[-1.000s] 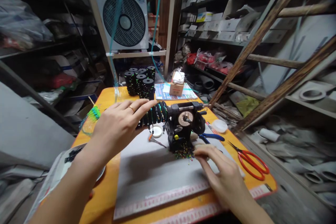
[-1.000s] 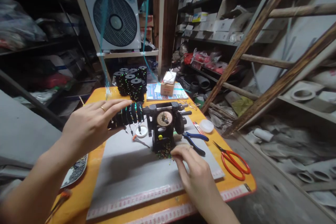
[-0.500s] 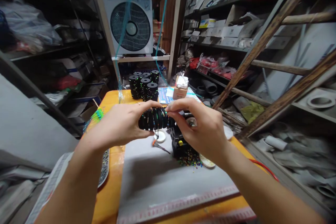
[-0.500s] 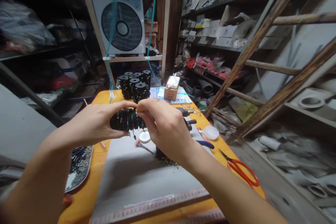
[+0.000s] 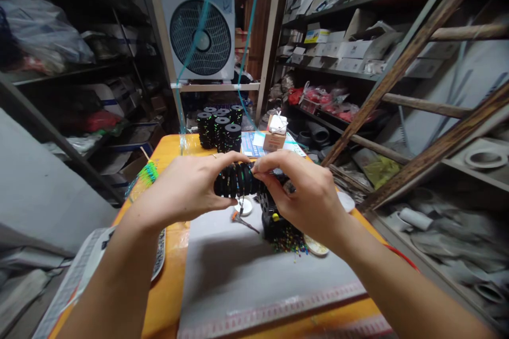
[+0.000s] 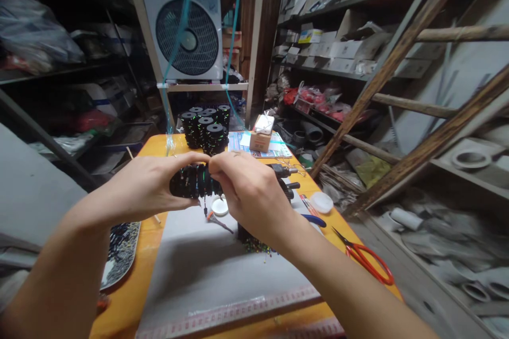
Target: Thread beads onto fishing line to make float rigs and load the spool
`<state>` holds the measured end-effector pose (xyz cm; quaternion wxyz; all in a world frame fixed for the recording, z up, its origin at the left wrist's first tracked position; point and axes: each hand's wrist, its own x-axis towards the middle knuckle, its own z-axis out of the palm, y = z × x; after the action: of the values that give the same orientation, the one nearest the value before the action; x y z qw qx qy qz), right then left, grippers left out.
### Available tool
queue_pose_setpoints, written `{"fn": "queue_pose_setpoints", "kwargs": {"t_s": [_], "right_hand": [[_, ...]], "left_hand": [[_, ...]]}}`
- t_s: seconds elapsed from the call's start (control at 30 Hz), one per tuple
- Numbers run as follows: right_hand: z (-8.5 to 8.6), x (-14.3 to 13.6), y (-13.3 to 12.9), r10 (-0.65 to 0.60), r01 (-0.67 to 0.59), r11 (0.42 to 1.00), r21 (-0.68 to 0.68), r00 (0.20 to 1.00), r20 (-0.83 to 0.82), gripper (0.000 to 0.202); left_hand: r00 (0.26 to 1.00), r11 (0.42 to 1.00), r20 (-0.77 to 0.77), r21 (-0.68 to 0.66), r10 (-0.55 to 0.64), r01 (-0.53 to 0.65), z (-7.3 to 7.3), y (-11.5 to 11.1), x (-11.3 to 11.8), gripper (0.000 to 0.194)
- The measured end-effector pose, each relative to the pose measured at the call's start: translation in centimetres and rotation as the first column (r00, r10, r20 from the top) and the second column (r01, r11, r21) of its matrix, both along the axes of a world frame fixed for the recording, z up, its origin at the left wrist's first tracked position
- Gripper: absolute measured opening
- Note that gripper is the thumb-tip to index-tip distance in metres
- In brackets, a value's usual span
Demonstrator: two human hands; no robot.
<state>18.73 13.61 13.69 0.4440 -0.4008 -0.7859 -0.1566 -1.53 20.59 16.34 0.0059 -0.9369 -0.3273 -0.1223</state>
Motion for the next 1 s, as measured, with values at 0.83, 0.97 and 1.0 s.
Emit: {"fn": "queue_pose_setpoints", "kwargs": {"t_s": [0.83, 0.97, 1.0], "right_hand": [[-1.2, 0.2, 0.1, 0.024, -0.075, 0.984, 0.162, 0.954, 0.299, 0.021], [-1.1, 0.3, -0.4, -0.035, -0.097, 0.962, 0.255, 0.884, 0.466, 0.019], [-1.0, 0.4, -0.7, -0.065, -0.09, 0.955, 0.281, 0.864, 0.499, 0.02]], "left_hand": [[1.0, 1.0, 0.004, 0.025, -0.008, 0.008, -0.3, 0.0, 0.0, 0.061], [1.0, 0.999, 0.017, 0.041, -0.015, 0.014, -0.4, 0.2, 0.1, 0.059], [1.0, 0.999, 0.02, 0.043, -0.013, 0.012, -0.4, 0.2, 0.1, 0.059]]}}
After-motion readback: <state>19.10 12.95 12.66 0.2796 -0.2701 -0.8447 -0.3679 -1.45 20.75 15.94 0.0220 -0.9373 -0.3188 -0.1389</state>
